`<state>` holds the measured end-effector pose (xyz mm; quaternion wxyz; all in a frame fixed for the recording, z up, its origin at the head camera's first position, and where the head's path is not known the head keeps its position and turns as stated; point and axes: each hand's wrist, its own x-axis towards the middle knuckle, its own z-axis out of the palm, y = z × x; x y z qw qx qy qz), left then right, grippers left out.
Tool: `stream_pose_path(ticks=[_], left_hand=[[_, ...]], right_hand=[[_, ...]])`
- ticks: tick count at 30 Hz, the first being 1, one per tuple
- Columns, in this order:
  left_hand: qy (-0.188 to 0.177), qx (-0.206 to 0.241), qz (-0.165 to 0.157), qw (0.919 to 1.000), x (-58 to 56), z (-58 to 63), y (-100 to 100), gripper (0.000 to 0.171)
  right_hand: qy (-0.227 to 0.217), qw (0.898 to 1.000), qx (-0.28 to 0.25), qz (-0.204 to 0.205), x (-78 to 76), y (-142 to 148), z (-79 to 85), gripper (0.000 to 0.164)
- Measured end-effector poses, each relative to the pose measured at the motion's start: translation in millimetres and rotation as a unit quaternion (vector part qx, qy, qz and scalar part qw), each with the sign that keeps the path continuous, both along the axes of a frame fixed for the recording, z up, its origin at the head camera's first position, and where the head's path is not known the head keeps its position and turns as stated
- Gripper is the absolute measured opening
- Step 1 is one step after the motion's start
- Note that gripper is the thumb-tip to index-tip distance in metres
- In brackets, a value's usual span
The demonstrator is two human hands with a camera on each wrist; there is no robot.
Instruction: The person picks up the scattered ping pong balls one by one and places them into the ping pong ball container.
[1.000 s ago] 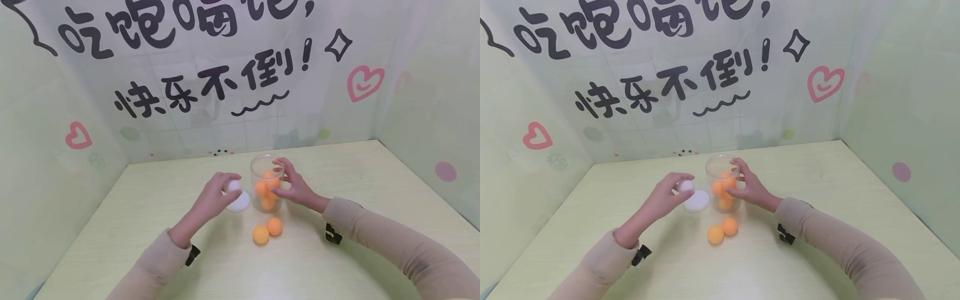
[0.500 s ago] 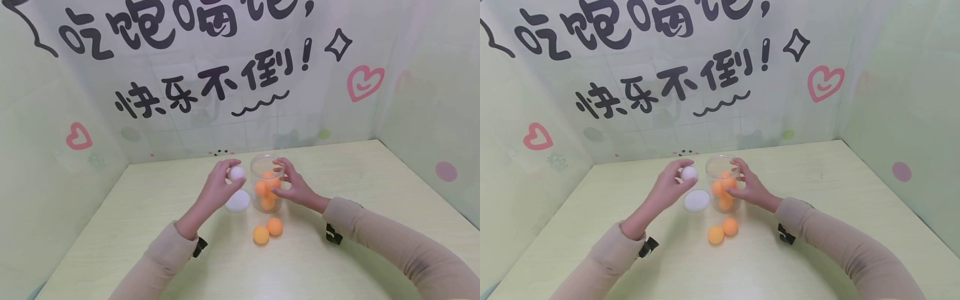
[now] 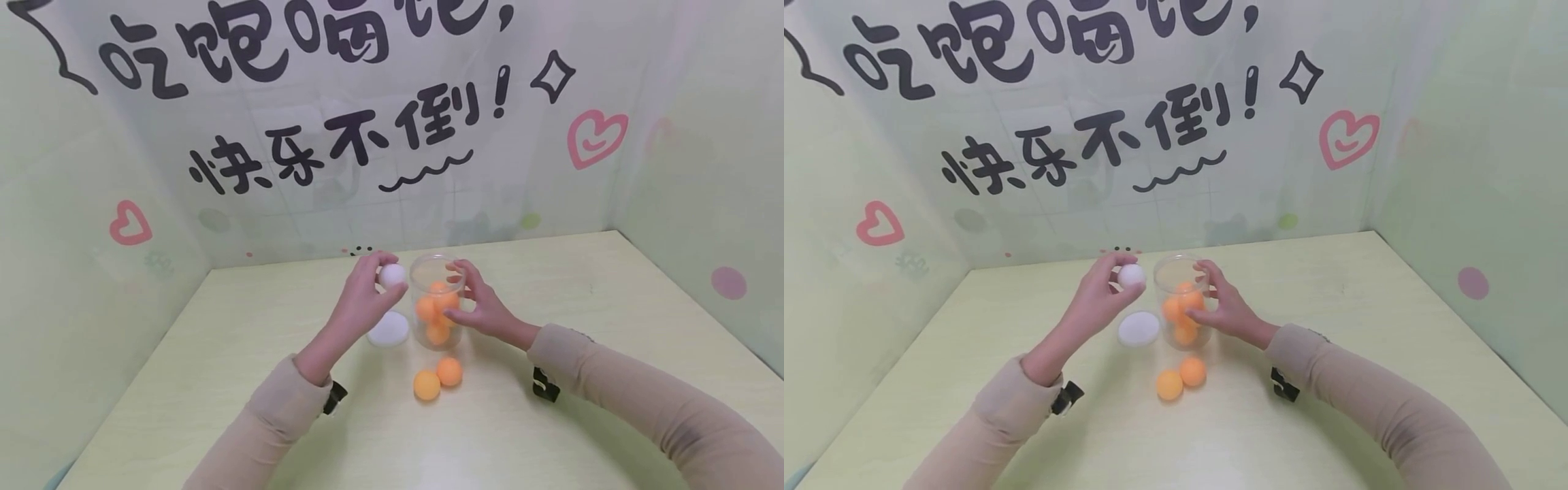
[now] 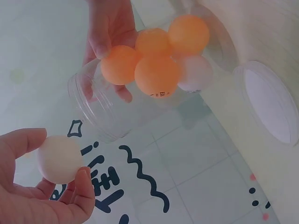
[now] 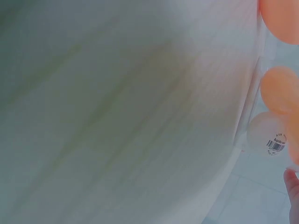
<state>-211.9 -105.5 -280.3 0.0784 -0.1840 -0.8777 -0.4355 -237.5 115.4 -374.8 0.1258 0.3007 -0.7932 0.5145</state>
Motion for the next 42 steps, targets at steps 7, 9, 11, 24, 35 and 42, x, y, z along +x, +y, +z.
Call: stream_pose_path(ticks=[7, 9, 11, 24, 35, 42], left_hand=[[-0.005, 0.013, 0.000, 0.9999, -1.7, 1.9, 4, 0.038], [-0.009, 0.015, 0.001, 0.9999, -2.0, 2.4, 5, 0.038], [-0.014, 0.015, 0.002, 0.9998, -2.7, 2.6, 6, 0.038], [-0.009, 0.015, -0.009, 0.9998, -4.7, 0.3, 9, 0.040], [0.007, 0.016, -0.018, 0.9997, -10.4, -1.9, 14, 0.044], [0.003, 0.012, -0.019, 0.9997, -13.8, -1.2, 19, 0.043]], right_hand=[[0.000, 1.000, 0.007, -0.007, 5.8, -3, 6.2, 0.073], [-0.004, 1.000, 0.005, -0.005, 11.5, -5, 13.6, 0.072], [-0.013, 1.000, 0.002, -0.004, 14.7, -6, 18.1, 0.071], [0.006, 1.000, -0.002, 0.004, 15.0, -5, 18.3, 0.071], [0.020, 1.000, -0.007, 0.006, 12.9, -6, 15.7, 0.070], [0.014, 1.000, -0.012, 0.009, 13.0, -6, 15.8, 0.070]])
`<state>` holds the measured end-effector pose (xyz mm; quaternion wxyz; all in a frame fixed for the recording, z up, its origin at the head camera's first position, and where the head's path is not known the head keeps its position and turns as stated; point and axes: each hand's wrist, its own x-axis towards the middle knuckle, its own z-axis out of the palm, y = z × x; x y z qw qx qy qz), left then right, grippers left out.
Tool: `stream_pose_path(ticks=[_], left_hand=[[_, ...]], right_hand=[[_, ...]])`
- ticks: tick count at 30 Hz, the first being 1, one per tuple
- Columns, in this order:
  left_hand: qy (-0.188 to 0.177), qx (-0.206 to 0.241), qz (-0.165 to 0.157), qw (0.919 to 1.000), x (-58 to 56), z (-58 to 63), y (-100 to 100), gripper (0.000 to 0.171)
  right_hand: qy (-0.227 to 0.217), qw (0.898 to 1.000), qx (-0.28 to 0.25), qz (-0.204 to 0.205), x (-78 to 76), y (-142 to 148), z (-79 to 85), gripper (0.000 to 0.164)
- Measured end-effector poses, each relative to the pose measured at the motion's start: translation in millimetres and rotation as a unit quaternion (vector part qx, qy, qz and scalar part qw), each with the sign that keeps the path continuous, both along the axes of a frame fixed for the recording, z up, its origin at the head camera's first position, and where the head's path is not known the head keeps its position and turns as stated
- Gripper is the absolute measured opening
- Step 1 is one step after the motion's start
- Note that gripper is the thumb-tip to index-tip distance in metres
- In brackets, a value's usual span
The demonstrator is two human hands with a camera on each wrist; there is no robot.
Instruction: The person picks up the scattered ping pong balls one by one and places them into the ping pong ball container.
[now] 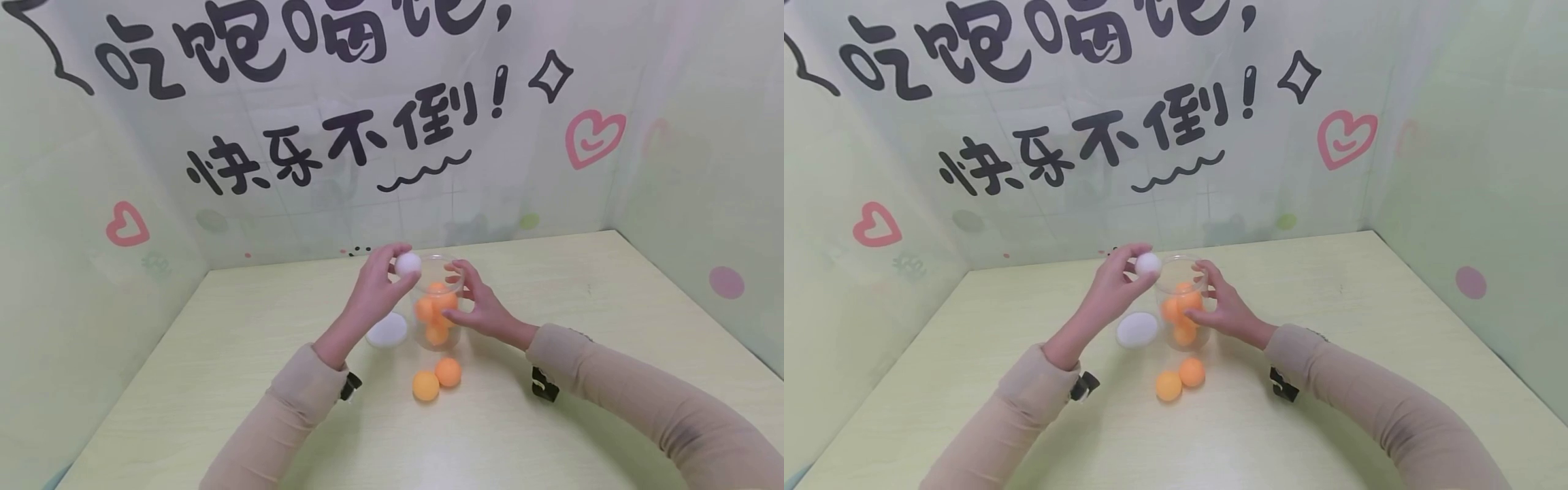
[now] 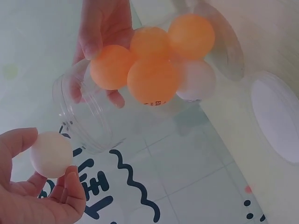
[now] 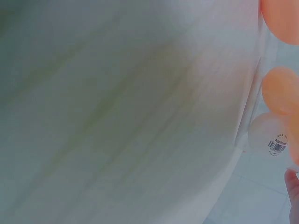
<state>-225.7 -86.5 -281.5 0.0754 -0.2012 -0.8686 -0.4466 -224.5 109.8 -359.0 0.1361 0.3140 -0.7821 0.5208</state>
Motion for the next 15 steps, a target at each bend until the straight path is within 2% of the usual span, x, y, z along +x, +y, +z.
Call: stream_pose_path(ticks=[10, 15], left_hand=[[0.017, -0.022, -0.018, 0.9995, -0.3, 1.1, 8.1, 0.042], [0.018, -0.027, -0.023, 0.9992, 0.1, 1.2, 8.7, 0.042]], right_hand=[[-0.045, 0.999, -0.002, -0.002, 2.9, 0.0, 3.1, 0.071], [-0.046, 0.999, 0.003, -0.005, 3.7, 0.2, 3.6, 0.072]])
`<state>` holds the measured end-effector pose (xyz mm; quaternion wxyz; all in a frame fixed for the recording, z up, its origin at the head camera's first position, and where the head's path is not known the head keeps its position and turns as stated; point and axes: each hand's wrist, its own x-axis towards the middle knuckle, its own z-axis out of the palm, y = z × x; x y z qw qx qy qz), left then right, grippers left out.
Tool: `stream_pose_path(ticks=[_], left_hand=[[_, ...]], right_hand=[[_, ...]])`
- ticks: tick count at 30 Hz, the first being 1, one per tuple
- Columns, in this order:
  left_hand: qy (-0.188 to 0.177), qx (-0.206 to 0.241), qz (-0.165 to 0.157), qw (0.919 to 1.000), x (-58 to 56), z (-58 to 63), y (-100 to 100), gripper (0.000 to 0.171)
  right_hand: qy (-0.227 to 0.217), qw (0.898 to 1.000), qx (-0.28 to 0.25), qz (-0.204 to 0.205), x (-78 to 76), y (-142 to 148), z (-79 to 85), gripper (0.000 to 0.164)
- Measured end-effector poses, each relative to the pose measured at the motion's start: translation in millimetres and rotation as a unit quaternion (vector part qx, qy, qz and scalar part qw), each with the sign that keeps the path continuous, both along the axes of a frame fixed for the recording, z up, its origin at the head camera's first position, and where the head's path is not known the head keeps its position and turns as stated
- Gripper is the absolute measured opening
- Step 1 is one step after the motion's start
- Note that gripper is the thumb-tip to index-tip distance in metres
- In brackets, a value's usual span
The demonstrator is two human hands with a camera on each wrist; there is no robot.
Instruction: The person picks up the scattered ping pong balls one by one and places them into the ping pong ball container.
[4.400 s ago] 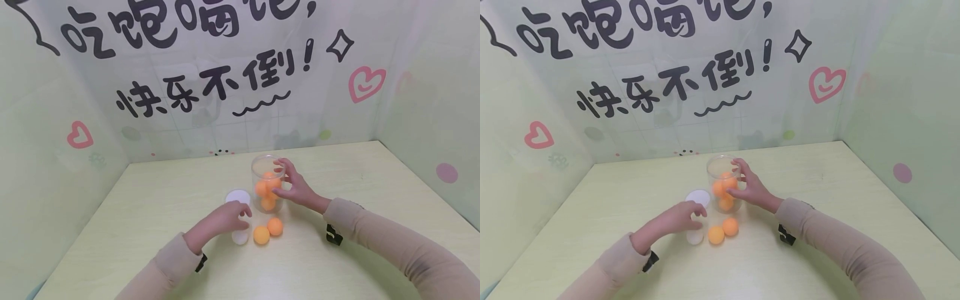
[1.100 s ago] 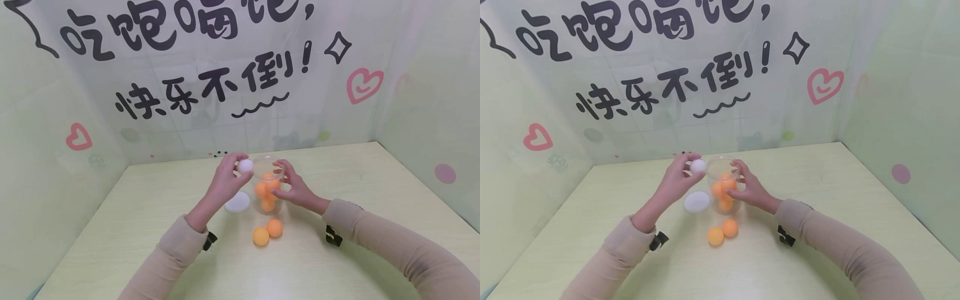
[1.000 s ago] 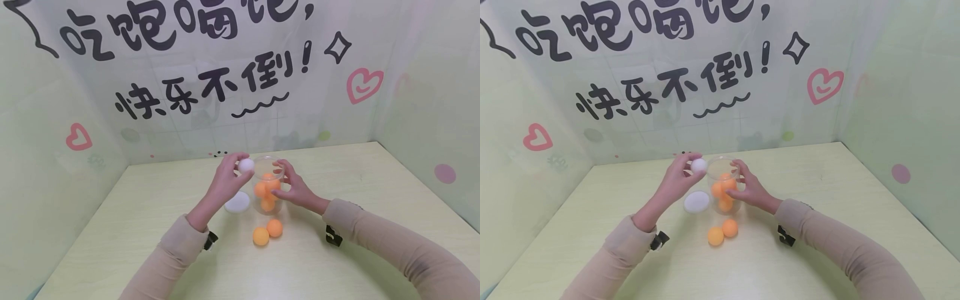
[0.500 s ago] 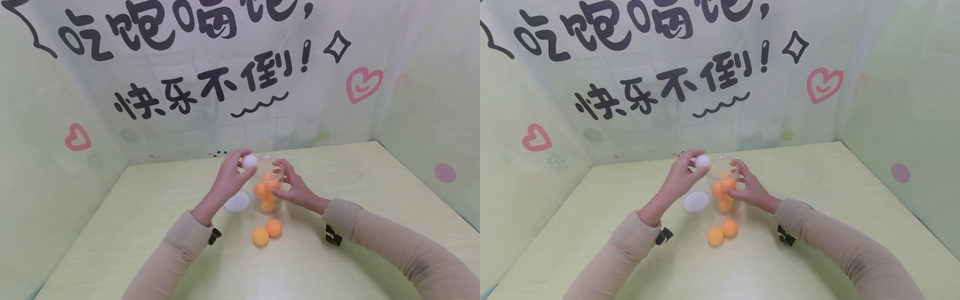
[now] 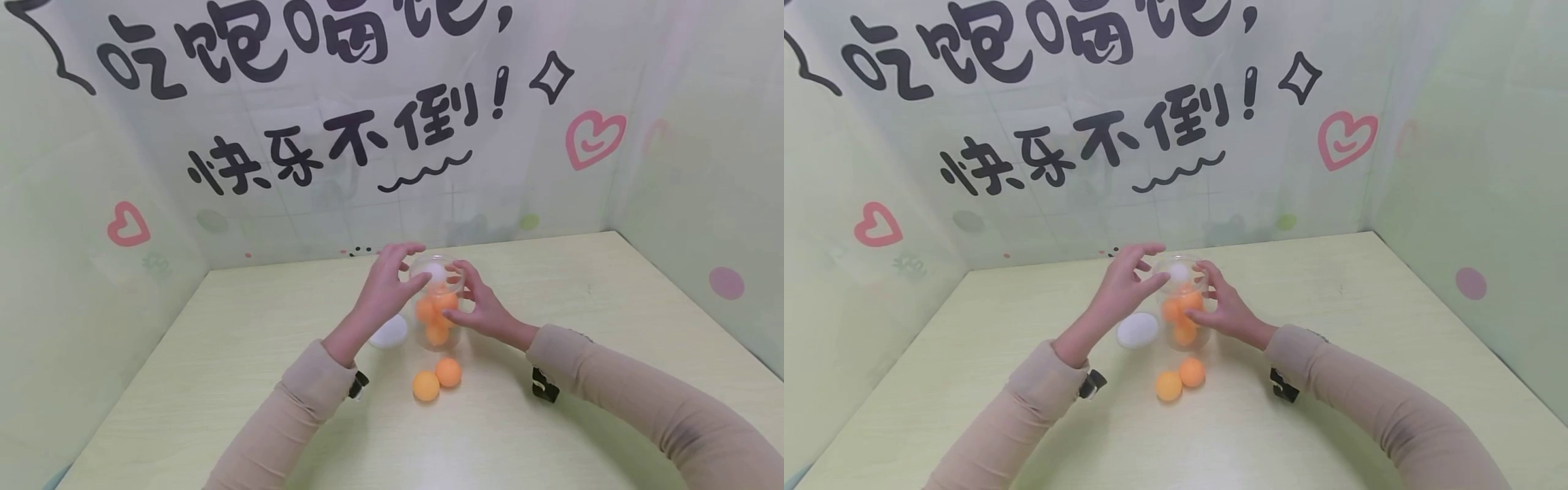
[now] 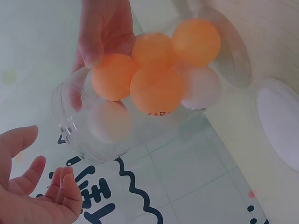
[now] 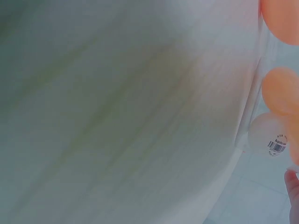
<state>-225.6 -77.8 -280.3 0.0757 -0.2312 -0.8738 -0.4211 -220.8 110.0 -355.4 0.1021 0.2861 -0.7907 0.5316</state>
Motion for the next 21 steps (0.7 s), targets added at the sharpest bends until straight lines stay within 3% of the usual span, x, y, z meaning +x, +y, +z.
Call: stream_pose_path(ticks=[10, 17, 21], left_hand=[[0.003, 0.004, 0.000, 1.0000, 2.7, -3.6, -3, 0.042], [0.014, -0.013, -0.002, 0.9998, 11.9, -6.9, -8, 0.041], [0.021, -0.014, -0.010, 0.9996, 19.5, -10.6, -12, 0.038]], right_hand=[[-0.007, 1.000, 0.008, -0.006, 1.3, -1, 1.8, 0.072], [-0.001, 1.000, 0.004, -0.004, 0.1, -2, 1.2, 0.071], [0.004, 1.000, 0.000, -0.003, -11.3, 2, -13.1, 0.074]])
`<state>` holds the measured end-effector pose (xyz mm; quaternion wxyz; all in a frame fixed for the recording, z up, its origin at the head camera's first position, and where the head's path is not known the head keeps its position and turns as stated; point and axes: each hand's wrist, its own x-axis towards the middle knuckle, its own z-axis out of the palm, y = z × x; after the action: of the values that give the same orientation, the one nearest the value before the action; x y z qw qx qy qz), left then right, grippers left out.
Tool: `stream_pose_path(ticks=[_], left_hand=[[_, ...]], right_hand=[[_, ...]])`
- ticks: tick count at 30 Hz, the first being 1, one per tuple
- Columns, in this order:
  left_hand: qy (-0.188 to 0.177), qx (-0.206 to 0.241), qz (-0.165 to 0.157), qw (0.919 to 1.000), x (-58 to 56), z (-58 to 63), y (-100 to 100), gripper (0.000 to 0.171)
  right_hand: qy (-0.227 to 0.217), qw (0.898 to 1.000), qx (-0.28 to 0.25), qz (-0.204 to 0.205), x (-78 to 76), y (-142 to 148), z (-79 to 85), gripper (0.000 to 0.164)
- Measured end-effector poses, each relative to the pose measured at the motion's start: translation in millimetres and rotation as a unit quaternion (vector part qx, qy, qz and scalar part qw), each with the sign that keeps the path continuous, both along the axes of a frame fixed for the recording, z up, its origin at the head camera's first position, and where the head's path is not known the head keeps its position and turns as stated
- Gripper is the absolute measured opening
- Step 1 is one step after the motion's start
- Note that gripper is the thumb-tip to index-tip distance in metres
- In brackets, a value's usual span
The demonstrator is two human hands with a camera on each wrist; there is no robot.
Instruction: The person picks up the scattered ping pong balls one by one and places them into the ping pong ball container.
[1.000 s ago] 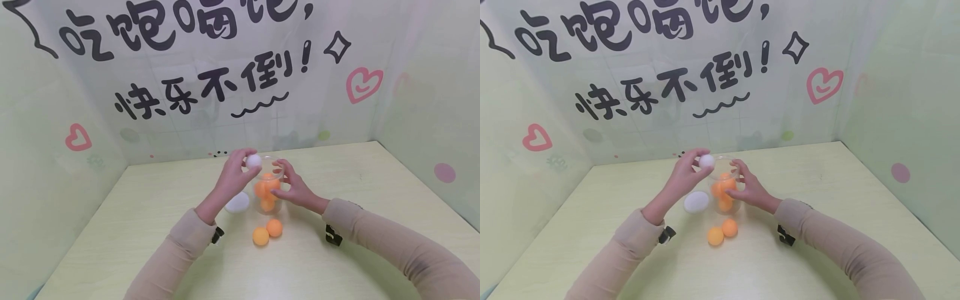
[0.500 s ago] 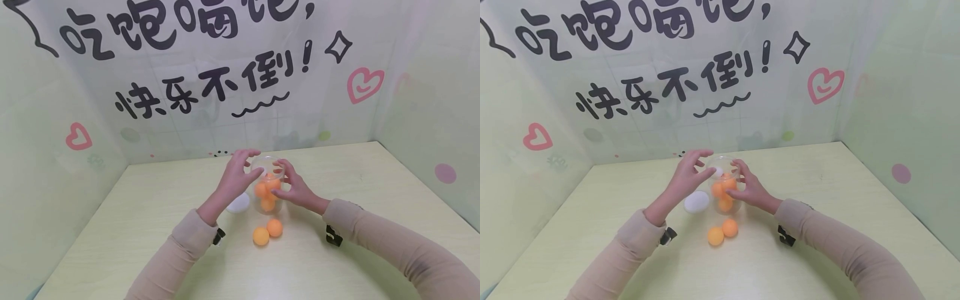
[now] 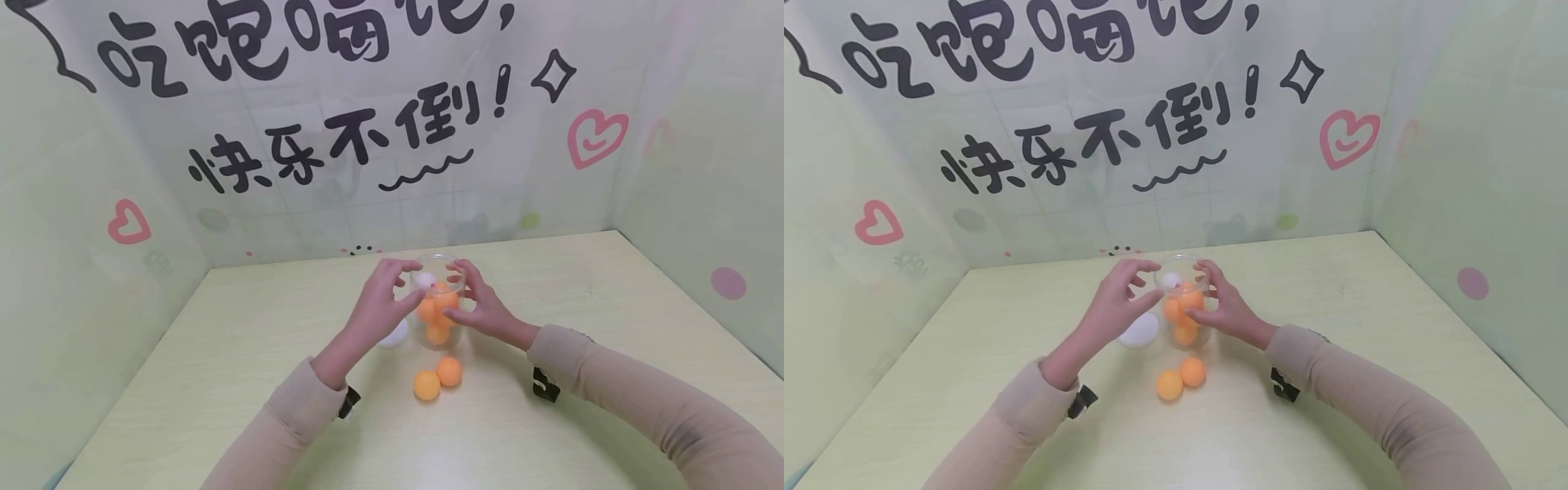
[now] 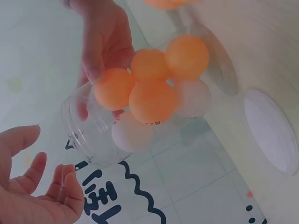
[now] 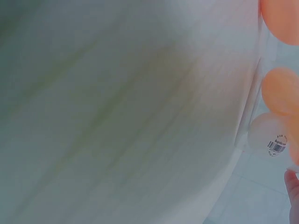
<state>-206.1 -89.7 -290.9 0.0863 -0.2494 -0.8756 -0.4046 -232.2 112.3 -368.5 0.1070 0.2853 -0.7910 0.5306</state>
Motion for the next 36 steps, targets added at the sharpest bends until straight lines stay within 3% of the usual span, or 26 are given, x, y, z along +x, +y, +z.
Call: stream_pose_path(ticks=[3, 9, 14, 17, 23, 25, 29, 36], left_hand=[[-0.001, 0.002, -0.010, 0.9999, 5.7, -4.4, -2, 0.035], [-0.023, -0.021, -0.024, 0.9992, 16.8, -17.3, -4, 0.030], [-0.058, -0.082, -0.037, 0.9942, 23.3, -29.7, -7, 0.028], [-0.080, -0.137, -0.063, 0.9854, 24.6, -38.2, -8, 0.029], [-0.133, -0.263, -0.107, 0.9494, 30.0, -53.8, -7, 0.035], [-0.134, -0.286, -0.112, 0.9421, 31.8, -57.1, -7, 0.035], [-0.132, -0.304, -0.117, 0.9363, 34.5, -60.2, -6, 0.032], [-0.153, -0.294, -0.126, 0.9350, 34.3, -61.3, -6, 0.028]], right_hand=[[0.003, 1.000, -0.001, 0.000, -8.8, 3, -10.9, 0.077], [0.013, 1.000, -0.006, 0.003, -11.6, 4, -15.1, 0.076], [0.023, 1.000, -0.001, 0.003, -1.4, 1, -2.7, 0.075], [0.019, 1.000, 0.000, 0.004, 6.6, -2, 7.8, 0.072], [-0.003, 1.000, 0.003, -0.002, 11.2, -3, 13.9, 0.072], [-0.002, 1.000, 0.001, -0.003, 11.3, -4, 13.9, 0.072], [0.006, 1.000, 0.000, -0.002, 10.9, -4, 13.2, 0.071], [-0.005, 1.000, -0.002, -0.001, 10.7, -3, 13.5, 0.072]])
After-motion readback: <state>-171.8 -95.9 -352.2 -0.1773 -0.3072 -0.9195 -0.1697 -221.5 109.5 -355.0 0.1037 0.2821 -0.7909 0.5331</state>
